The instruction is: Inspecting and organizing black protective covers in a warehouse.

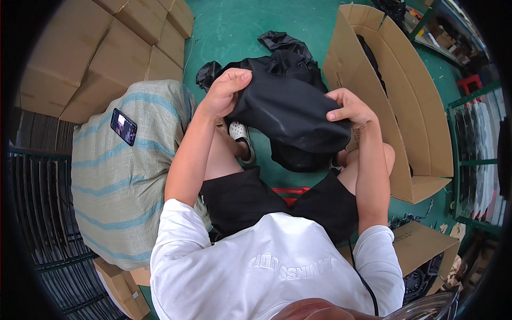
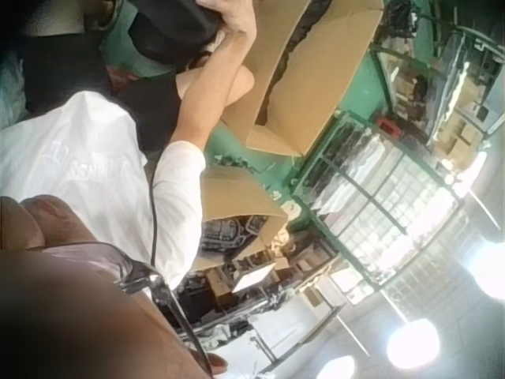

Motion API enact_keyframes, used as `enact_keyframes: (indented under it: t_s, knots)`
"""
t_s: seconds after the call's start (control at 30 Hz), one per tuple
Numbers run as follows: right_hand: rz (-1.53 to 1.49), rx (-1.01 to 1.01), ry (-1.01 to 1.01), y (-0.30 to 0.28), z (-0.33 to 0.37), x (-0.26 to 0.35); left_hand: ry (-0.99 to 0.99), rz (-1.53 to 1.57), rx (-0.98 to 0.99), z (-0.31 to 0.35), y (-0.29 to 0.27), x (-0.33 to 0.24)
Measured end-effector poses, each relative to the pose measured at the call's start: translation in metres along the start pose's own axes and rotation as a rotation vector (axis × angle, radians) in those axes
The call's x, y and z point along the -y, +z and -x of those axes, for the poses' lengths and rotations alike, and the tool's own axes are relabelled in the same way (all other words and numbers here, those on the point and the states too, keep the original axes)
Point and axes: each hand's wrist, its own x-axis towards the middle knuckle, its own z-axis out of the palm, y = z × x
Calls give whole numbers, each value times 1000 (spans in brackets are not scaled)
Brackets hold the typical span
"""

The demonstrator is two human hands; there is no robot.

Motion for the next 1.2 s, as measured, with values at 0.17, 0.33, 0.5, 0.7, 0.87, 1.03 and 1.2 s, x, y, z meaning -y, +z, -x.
enact_keyframes:
  t_s: [0.17,0.33,0.5,0.7,0.87,1.03,1.2]
  knots:
    - [-61,11,-155,-14,23,-9,7,-143,-121,20,15,-2]
    - [-156,-154,-169,13,30,-19,-11,-399,-118,35,15,-5]
    - [-215,-91,-347,48,52,-10,-86,-396,-105,66,36,-18]
    - [-98,21,-736,65,103,-9,15,-619,381,95,100,-44]
    - [116,198,-610,42,113,-16,-53,-662,301,81,101,-17]
    - [-54,-332,96,2,45,-21,-333,-242,-281,21,-5,58]
    - [-74,-486,238,-86,-16,-80,-446,-175,-466,-44,-91,128]
